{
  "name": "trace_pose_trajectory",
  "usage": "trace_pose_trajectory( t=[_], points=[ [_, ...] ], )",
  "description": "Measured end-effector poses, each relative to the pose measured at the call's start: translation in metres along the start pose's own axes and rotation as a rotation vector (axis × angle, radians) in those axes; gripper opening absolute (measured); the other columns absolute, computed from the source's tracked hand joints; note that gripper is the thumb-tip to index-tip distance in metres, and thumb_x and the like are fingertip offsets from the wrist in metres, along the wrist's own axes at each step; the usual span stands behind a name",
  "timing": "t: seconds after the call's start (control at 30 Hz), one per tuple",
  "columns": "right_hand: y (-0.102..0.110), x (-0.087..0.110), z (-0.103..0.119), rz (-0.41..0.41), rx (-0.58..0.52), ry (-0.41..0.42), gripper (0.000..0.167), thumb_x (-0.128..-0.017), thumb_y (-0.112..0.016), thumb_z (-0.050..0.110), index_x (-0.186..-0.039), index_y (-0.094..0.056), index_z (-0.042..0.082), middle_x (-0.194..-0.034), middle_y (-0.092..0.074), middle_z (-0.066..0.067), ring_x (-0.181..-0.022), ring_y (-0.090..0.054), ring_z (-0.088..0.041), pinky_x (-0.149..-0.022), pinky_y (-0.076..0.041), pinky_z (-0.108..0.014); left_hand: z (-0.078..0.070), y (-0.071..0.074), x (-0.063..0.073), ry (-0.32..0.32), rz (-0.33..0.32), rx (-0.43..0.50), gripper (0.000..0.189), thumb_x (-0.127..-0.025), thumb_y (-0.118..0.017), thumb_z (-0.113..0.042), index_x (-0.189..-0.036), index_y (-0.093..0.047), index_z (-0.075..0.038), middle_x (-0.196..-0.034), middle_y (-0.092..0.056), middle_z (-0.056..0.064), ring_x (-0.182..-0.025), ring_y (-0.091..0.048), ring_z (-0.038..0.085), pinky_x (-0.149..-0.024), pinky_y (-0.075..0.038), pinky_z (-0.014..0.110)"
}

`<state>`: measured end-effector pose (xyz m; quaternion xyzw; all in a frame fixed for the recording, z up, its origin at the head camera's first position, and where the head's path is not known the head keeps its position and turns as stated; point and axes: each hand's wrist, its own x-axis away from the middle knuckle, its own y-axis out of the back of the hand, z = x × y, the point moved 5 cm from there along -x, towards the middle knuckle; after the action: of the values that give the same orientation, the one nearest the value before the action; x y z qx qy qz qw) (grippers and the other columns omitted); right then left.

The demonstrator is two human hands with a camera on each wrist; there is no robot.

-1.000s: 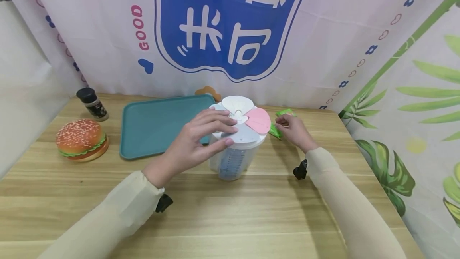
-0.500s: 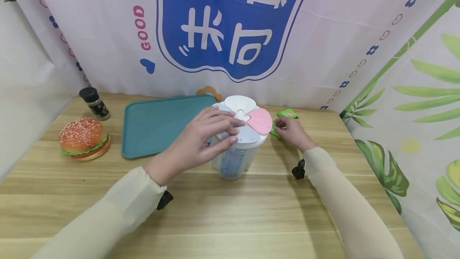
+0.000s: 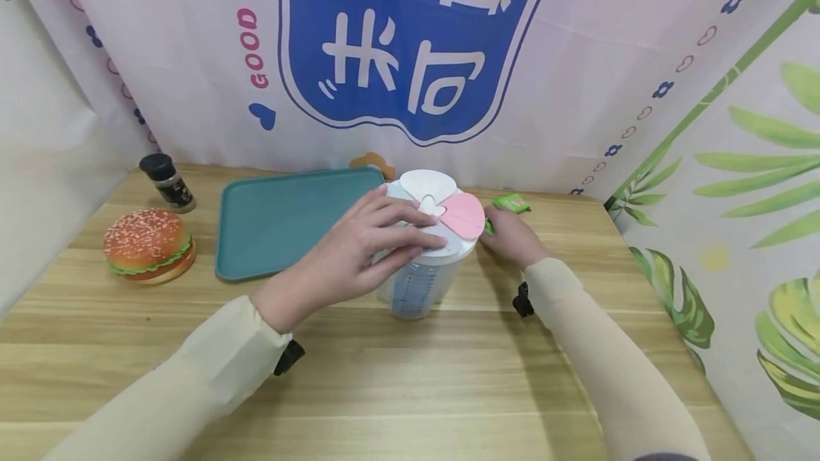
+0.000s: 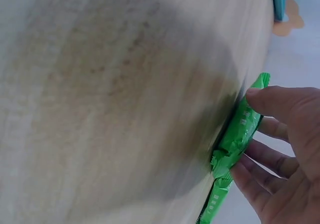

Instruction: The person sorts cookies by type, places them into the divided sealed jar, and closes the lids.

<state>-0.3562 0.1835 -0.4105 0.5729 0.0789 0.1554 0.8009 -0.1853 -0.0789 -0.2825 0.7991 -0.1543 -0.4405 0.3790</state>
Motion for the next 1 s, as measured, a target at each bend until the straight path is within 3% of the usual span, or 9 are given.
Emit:
trace_pose_trajectory(
  t=[0.17, 0.47, 0.6, 0.73, 0.83, 0.97, 1.0],
  points=[
    [0.000, -0.003, 0.003, 0.010, 0.059, -0.022, 0.058, -0.106, -0.057, 0.036, -0.154, -0.048, 0.006, -0.158, -0.050, -0.024, -0.154, -0.037, -0.046, -0.123, -0.034, -0.068, 0.000, 0.001, 0.000, 0.016, -0.003, -0.007, 0.027, -0.102, -0.067, -0.019, -0.124, -0.077, -0.031, -0.137, -0.072, -0.004, -0.138, -0.058, 0.021, -0.133, -0.018, 0.063],
    [0.001, 0.000, 0.002, 0.016, 0.127, -0.008, 0.058, -0.108, -0.054, 0.033, -0.159, -0.042, 0.009, -0.160, -0.048, -0.022, -0.155, -0.037, -0.045, -0.124, -0.034, -0.066, -0.005, -0.001, -0.008, 0.013, 0.010, -0.049, 0.017, -0.098, -0.073, -0.032, -0.114, -0.077, -0.027, -0.132, -0.073, -0.005, -0.134, -0.061, 0.019, -0.133, -0.021, 0.062],
    [0.004, 0.005, 0.001, 0.029, 0.179, 0.014, 0.062, -0.107, -0.056, 0.029, -0.162, -0.037, 0.008, -0.155, -0.054, -0.023, -0.144, -0.052, -0.044, -0.117, -0.046, -0.063, -0.008, 0.001, -0.016, -0.023, 0.008, -0.072, 0.012, -0.095, -0.078, -0.030, -0.106, -0.077, -0.024, -0.125, -0.076, -0.004, -0.132, -0.064, 0.020, -0.131, -0.027, 0.060],
    [0.005, 0.007, 0.002, 0.061, 0.244, 0.030, 0.063, -0.102, -0.060, 0.019, -0.161, -0.039, 0.008, -0.143, -0.064, -0.025, -0.114, -0.071, -0.037, -0.098, -0.061, -0.055, -0.006, 0.004, -0.018, -0.034, 0.027, -0.081, 0.010, -0.096, -0.077, -0.024, -0.106, -0.077, -0.022, -0.124, -0.077, -0.003, -0.128, -0.065, 0.020, -0.128, -0.034, 0.060],
    [0.008, 0.009, 0.001, 0.081, 0.225, 0.016, 0.066, -0.097, -0.060, 0.011, -0.161, -0.041, 0.009, -0.127, -0.070, -0.023, -0.089, -0.068, -0.028, -0.081, -0.062, -0.047, -0.004, 0.006, -0.017, -0.024, 0.055, -0.078, 0.008, -0.098, -0.074, -0.023, -0.105, -0.076, -0.021, -0.126, -0.077, -0.003, -0.126, -0.067, 0.019, -0.127, -0.036, 0.059],
    [0.014, 0.012, -0.004, 0.067, 0.134, -0.003, 0.056, -0.096, -0.061, 0.009, -0.152, -0.052, 0.008, -0.117, -0.071, -0.018, -0.088, -0.064, -0.026, -0.081, -0.060, -0.045, -0.002, 0.007, -0.017, 0.001, 0.076, -0.083, 0.009, -0.097, -0.074, -0.028, -0.103, -0.073, -0.020, -0.127, -0.076, -0.002, -0.123, -0.069, 0.019, -0.121, -0.045, 0.054],
    [0.016, 0.013, -0.007, 0.058, 0.108, -0.007, 0.052, -0.096, -0.061, 0.010, -0.148, -0.055, 0.008, -0.121, -0.071, -0.018, -0.093, -0.065, -0.026, -0.085, -0.060, -0.046, -0.001, 0.007, -0.017, 0.011, 0.075, -0.087, 0.013, -0.097, -0.075, -0.031, -0.103, -0.073, -0.020, -0.126, -0.076, -0.002, -0.120, -0.069, 0.019, -0.118, -0.048, 0.052]
  ],
)
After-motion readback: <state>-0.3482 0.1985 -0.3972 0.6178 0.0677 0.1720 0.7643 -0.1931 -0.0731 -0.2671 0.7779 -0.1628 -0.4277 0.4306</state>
